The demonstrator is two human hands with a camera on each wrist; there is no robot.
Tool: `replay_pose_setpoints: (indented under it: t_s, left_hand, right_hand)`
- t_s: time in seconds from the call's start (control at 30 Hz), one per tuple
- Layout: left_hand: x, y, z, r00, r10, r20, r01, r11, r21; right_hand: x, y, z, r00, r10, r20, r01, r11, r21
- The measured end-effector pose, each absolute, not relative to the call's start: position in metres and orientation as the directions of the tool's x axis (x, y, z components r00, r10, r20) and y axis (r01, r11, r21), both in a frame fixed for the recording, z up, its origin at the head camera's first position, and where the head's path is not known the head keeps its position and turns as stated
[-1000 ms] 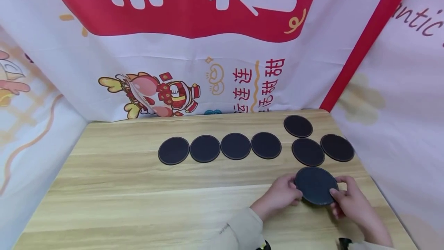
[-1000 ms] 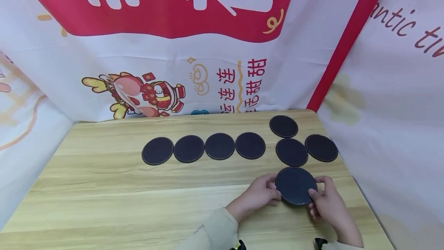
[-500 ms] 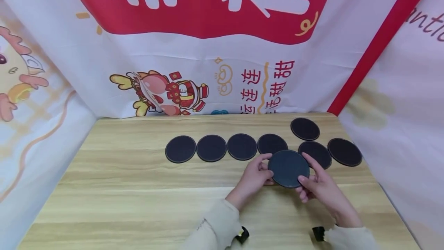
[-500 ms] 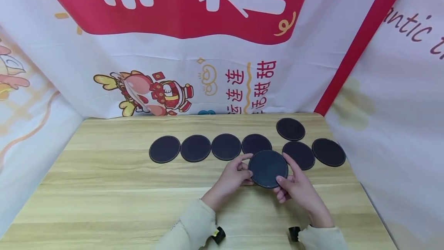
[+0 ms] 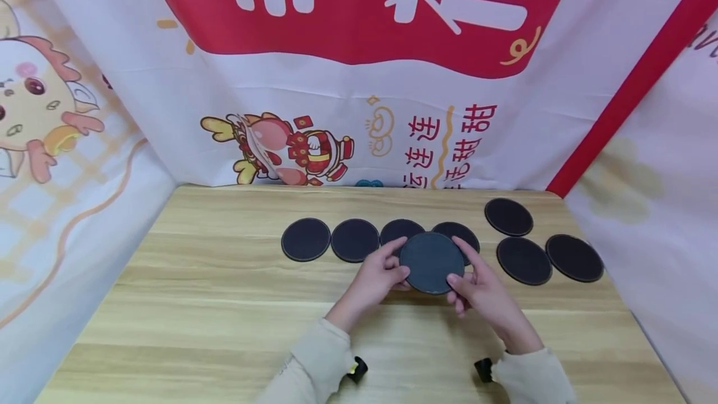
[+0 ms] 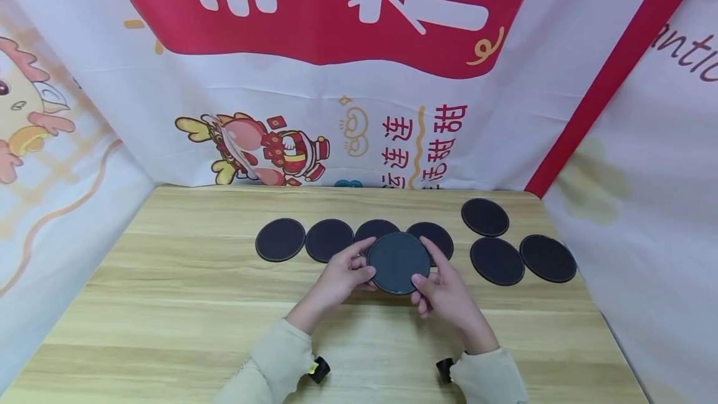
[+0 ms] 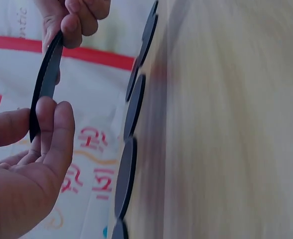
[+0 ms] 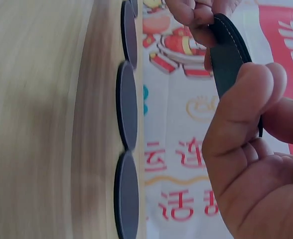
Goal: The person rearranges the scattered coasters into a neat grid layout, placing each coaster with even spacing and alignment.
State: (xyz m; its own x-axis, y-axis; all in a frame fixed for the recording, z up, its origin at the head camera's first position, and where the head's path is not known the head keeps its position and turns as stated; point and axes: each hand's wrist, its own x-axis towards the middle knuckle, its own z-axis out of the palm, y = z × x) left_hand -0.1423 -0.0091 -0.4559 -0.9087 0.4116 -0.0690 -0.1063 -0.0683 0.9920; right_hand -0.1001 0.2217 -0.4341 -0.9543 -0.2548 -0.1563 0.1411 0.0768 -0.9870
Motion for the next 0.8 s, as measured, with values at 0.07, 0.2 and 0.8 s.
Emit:
replay_pose_setpoints:
  t_s: [0.07,0.2,0.8]
  left_hand:
    - [-0.143,-0.021,-0.454,-0.905,0.421,-0.067,-0.104,-0.066,0.992]
    - [-0.146,-0.046,-0.455,-0.895,0.441,-0.071,-0.11,-0.064,0.992]
    - [-0.131,-0.152,-0.452,-0.909,0.381,-0.167,-0.074,0.246,0.967]
  right_hand:
    - [-0.103,0.212,-0.433,-0.95,-0.267,-0.164,0.147,0.085,-0.986]
    - [-0.109,0.193,-0.433,-0.939,-0.303,-0.161,0.131,0.117,-0.984]
    - [-0.121,0.098,-0.451,-0.888,-0.428,-0.166,0.123,0.126,-0.984]
